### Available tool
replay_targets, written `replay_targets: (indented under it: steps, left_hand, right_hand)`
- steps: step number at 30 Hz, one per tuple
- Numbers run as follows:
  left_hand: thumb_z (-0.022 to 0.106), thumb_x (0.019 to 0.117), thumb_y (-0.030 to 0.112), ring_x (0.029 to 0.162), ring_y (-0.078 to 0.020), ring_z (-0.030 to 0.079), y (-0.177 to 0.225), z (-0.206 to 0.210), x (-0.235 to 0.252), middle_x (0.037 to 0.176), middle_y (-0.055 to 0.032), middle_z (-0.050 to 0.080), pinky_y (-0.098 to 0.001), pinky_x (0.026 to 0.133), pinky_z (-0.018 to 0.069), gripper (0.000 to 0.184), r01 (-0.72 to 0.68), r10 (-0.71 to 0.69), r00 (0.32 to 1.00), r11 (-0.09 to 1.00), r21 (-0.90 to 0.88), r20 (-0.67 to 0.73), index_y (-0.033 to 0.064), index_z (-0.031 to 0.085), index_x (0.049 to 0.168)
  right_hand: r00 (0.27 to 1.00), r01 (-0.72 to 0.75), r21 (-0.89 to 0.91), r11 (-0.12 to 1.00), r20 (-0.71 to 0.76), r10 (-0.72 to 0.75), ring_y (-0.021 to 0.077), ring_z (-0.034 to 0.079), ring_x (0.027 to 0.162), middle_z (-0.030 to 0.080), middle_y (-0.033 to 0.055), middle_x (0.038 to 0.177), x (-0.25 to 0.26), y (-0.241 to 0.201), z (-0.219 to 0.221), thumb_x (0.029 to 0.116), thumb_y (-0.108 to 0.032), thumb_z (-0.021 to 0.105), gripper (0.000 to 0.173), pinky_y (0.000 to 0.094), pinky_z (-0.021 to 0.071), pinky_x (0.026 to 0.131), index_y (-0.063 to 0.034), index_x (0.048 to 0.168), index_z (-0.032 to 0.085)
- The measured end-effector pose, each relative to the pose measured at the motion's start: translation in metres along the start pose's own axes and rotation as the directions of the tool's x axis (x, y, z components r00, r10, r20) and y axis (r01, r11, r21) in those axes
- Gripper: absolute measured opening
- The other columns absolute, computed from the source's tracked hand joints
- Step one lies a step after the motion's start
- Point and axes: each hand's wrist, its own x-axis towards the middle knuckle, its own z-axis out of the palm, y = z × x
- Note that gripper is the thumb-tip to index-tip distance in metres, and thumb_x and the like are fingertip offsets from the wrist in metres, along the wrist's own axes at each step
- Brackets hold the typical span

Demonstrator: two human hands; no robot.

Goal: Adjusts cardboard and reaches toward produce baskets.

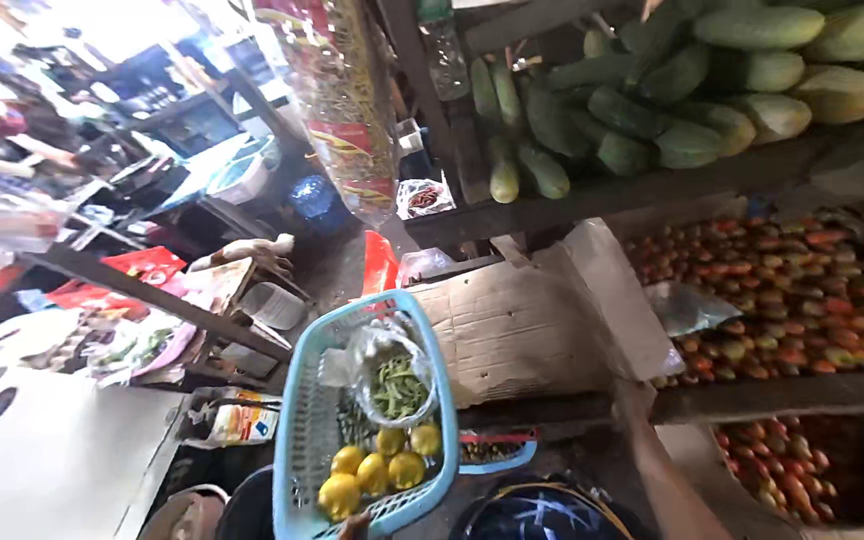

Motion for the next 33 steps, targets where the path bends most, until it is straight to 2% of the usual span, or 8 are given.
replay_targets:
  steps: [9,14,19,22,24,27,30,33]
  left_hand:
    - [0.049,0.0891,0.0,0.056,-0.0186,0.058,-0.092,0.11,0.085,0.072,-0.0089,0.059,-0.0369,0.049,0.0519,0.008,0.187,-0.184,0.978,0.982,-0.022,0.093,0.0071,0.05,0.094]
    - [0.05,0.0879,-0.003,0.066,-0.0216,0.055,-0.127,0.125,0.114,0.083,-0.0117,0.055,-0.0392,0.055,0.0507,0.017,0.208,-0.21,0.977,0.978,0.029,0.046,0.0058,0.048,0.103]
    - [0.051,0.0881,-0.001,0.067,-0.0221,0.056,-0.128,0.121,0.121,0.084,-0.0124,0.056,-0.0401,0.055,0.0509,0.016,0.199,-0.201,0.978,0.979,0.041,0.056,0.0064,0.049,0.103]
    - [0.051,0.0921,0.005,0.067,-0.021,0.058,-0.132,0.12,0.121,0.086,-0.0116,0.057,-0.0393,0.055,0.052,0.014,0.193,-0.198,0.976,0.979,0.069,0.087,0.0067,0.049,0.106]
    - [0.053,0.0945,0.009,0.074,-0.0214,0.06,-0.133,0.124,0.12,0.094,-0.0131,0.059,-0.0396,0.06,0.0537,0.02,0.172,-0.18,0.983,0.971,0.169,0.038,0.006,0.049,0.114]
    - [0.072,0.0934,0.011,0.119,-0.0385,0.057,-0.129,0.129,0.111,0.14,-0.0304,0.052,-0.0544,0.094,0.0514,0.069,0.007,0.08,0.984,0.876,0.482,-0.161,-0.0048,0.036,0.15]
    - [0.083,0.0851,0.02,0.148,-0.0522,0.027,-0.131,0.133,0.071,0.161,-0.0389,0.019,-0.0567,0.12,0.0292,0.107,-0.422,0.576,0.811,0.453,0.785,0.104,-0.0113,0.011,0.158]
    - [0.067,0.0896,0.018,0.144,-0.0653,0.023,-0.142,0.146,0.051,0.155,-0.045,0.027,-0.068,0.119,0.0227,0.072,-0.838,0.599,0.289,-0.219,0.5,0.747,-0.0197,0.04,0.144]
  right_hand:
    - [1.0,-0.021,-0.154,0.988,-0.016,0.019,0.0419,0.052,0.131,0.051,0.0332,0.142,0.014,0.005,-0.005,0.0994,-0.004,0.06,0.047,0.0553,0.0426,0.109,0.0114,0.142,0.045]
    - [0.98,-0.138,0.209,0.968,0.17,0.103,0.0326,0.054,0.123,0.045,0.0259,0.146,0.023,-0.01,-0.021,0.0977,0.0,0.06,0.061,0.0487,0.0494,0.099,0.0027,0.152,0.032]
    - [0.973,-0.231,0.502,0.833,0.101,0.209,0.0298,0.051,0.13,0.046,0.0167,0.149,0.033,-0.019,-0.032,0.1057,-0.022,0.049,0.046,0.0519,0.0461,0.103,-0.0062,0.148,0.041]
    - [0.989,0.03,0.254,0.967,-0.147,0.007,0.0313,0.06,0.106,0.057,0.0258,0.128,0.044,-0.02,-0.043,0.0943,-0.001,0.066,0.047,0.0468,0.0532,0.089,0.006,0.138,0.05]
    - [0.919,0.381,-0.108,0.918,-0.064,-0.389,0.0342,0.064,0.116,0.064,0.0272,0.129,0.035,-0.019,-0.053,0.0909,0.005,0.069,0.041,0.0471,0.0506,0.101,0.0107,0.131,0.061]
    - [0.535,0.829,-0.439,0.346,0.445,-0.718,0.0466,0.062,0.124,0.064,0.0235,0.137,0.007,0.001,-0.048,0.0862,0.01,0.06,0.045,0.0626,0.0523,0.099,0.0007,0.13,0.069]
    - [0.433,0.881,-0.463,0.095,0.711,-0.553,0.0388,0.06,0.131,0.061,0.0111,0.145,-0.004,0.039,-0.024,0.0892,0.011,0.059,0.054,0.0568,0.0534,0.1,-0.0099,0.139,0.066]
    - [0.461,0.863,-0.484,0.147,0.634,-0.621,0.0449,0.06,0.126,0.063,0.0162,0.141,0.004,0.056,-0.004,0.0801,0.01,0.07,0.058,0.0632,0.0522,0.098,-0.0098,0.135,0.068]
